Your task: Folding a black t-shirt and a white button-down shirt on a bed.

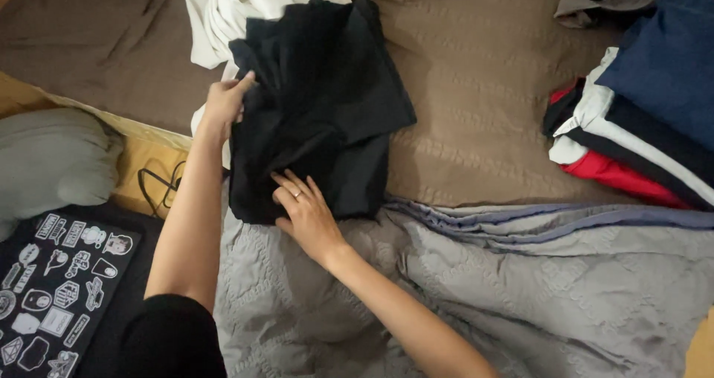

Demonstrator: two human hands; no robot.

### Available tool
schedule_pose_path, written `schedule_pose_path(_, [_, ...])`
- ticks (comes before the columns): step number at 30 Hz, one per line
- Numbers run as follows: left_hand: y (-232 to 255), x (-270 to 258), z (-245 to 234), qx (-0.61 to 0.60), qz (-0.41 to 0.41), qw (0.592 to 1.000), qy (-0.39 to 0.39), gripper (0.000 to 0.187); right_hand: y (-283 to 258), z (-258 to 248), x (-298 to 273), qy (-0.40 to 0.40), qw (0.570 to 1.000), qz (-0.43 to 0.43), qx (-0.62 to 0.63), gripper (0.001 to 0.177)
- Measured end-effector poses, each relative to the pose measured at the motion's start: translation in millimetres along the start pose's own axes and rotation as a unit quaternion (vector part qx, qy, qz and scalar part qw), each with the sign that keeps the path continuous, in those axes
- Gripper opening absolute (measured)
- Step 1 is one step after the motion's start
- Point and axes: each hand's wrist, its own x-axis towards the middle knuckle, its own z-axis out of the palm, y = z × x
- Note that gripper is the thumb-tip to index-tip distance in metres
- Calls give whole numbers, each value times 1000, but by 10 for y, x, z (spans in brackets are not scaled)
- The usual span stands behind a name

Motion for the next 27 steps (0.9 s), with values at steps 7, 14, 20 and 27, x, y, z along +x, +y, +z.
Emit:
schedule_pose_path(7, [684,-963,343,175,401,869,231,23,-55,-43,-25,5,1000,17,1,40])
schedule_pose_path(14, [622,-569,863,351,308,867,173,41,-60,-14,-50,17,999,30,22,33])
schedule_pose_path(20, [871,-1029,1294,517,362,760,153,24,-55,-12,-50,21,1000,20,9,42])
schedule_pose_path(27, [303,-288,825,144,292,946,11,46,-41,10,-80,6,999,48,23,39])
